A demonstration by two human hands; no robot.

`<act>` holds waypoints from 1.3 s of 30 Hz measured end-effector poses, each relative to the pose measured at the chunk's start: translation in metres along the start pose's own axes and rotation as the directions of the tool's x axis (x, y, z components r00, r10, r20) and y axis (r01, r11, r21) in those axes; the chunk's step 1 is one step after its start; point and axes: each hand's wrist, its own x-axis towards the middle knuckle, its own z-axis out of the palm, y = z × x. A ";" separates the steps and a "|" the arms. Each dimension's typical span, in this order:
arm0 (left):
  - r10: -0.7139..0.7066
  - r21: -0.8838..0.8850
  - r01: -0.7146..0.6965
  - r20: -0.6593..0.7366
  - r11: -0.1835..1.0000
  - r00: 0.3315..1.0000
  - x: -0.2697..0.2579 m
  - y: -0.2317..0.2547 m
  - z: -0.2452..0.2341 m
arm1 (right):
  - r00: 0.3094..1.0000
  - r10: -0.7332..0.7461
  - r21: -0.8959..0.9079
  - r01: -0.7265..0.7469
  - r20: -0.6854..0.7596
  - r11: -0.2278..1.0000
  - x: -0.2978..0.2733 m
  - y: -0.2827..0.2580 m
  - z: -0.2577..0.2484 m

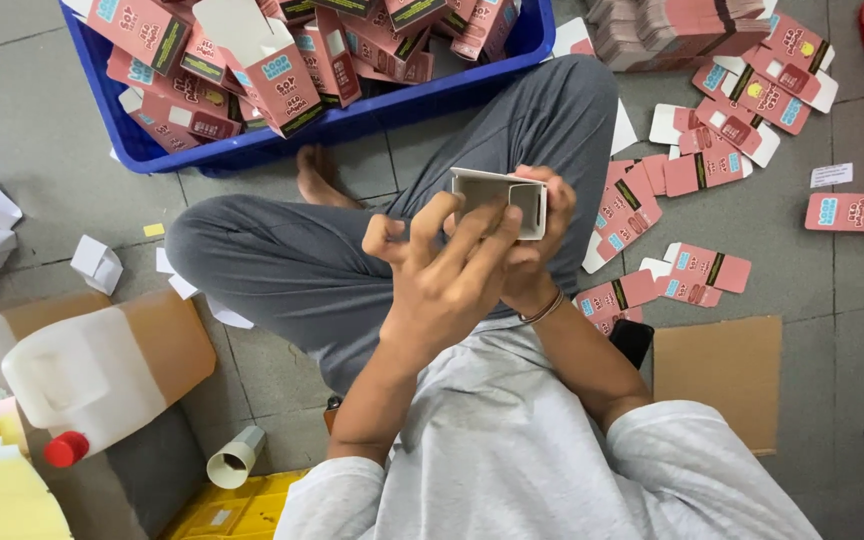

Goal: Folding flat cardboard templates into small boxes and inserting white paper slips.

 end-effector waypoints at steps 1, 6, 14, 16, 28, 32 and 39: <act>0.001 0.001 -0.001 -0.001 1.000 1.000 -0.002 -0.001 0.000 | 1.000 -0.001 0.001 0.001 -0.001 1.000 -0.011 0.016 -0.004; -0.009 -0.021 0.010 0.072 1.000 0.997 -0.015 -0.008 -0.001 | 0.991 -0.034 0.197 0.008 0.128 0.980 -0.026 0.034 -0.014; -0.337 -0.627 0.327 0.108 0.707 0.935 -0.033 -0.042 0.006 | 0.942 0.179 0.354 -0.276 0.282 0.894 -0.030 0.014 -0.027; -0.353 -0.691 0.355 0.152 0.630 0.923 -0.041 -0.045 0.013 | 0.932 0.171 0.334 -0.280 0.319 0.900 -0.027 0.006 -0.028; -0.635 -0.780 0.560 0.287 0.279 0.717 -0.081 -0.081 0.015 | 0.732 0.117 0.493 -0.559 0.672 0.667 -0.014 0.041 -0.050; -0.693 -0.721 0.619 0.274 0.310 0.667 -0.063 -0.119 0.002 | 0.615 0.252 0.217 -0.583 0.747 0.783 -0.007 0.051 -0.068; -0.669 -0.587 0.504 -0.089 0.634 0.738 -0.056 -0.223 0.004 | 0.570 0.391 0.044 -0.602 0.723 0.797 -0.006 0.072 -0.090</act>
